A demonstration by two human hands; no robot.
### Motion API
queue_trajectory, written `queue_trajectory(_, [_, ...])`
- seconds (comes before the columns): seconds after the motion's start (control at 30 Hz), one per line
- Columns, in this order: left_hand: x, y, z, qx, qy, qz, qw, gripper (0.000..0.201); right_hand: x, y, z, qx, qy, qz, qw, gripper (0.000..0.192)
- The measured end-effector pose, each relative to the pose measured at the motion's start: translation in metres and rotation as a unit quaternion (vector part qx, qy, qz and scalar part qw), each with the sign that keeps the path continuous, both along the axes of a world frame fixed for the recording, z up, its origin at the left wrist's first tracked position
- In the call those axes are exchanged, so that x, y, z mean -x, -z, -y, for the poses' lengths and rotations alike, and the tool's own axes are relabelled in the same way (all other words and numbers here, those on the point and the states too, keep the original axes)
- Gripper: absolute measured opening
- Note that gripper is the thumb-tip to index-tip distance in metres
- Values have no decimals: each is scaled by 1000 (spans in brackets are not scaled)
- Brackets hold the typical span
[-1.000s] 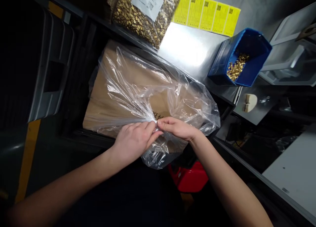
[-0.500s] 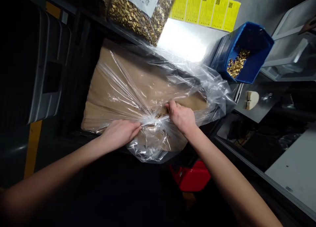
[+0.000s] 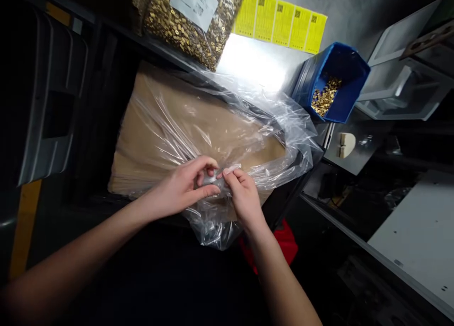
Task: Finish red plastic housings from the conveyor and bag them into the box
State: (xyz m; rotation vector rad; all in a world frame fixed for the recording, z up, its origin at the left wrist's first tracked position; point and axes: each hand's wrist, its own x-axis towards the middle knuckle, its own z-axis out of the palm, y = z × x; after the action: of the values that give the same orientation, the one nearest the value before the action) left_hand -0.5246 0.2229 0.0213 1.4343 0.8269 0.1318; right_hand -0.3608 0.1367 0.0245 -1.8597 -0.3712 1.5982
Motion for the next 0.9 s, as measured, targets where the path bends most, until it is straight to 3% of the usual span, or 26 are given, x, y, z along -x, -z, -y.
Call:
queue_trajectory(0.1, [-7,34,11,-51,-9,-3,999,14,-11,8,-18,63,50,-105,991,21])
queue_trajectory(0.17, [-11,45,16,-46,-30,-15,998,16,-19,7,-26,69,60,-136,987,20])
queue_trajectory(0.27, [-14,48,22,-7,-85,-23,996,18,-30,-2,-26,54,97,-187,976,27])
queue_trajectory(0.33, [-14,48,25,17,-117,-13,993,22,-34,-9,-16,33,98,-209,972,43])
queue_trajectory(0.47, [-11,52,28,43,-154,10,987,22,-26,-12,8,-28,73,-125,989,76])
queue_trajectory(0.53, [-10,53,29,42,-150,22,988,21,-16,-6,12,-44,60,-35,997,69])
queue_trajectory(0.67, [-8,48,28,48,-151,46,986,22,4,9,8,-57,66,108,990,28])
queue_trajectory(0.8, [-5,45,26,93,-186,61,976,18,9,5,16,-50,157,45,985,24])
queue_trajectory(0.87, [-4,46,23,93,-169,73,979,20,7,-5,23,-41,123,-9,991,23])
queue_trajectory(0.9, [-4,47,22,84,-150,72,982,22,5,-12,26,-41,70,-8,997,23])
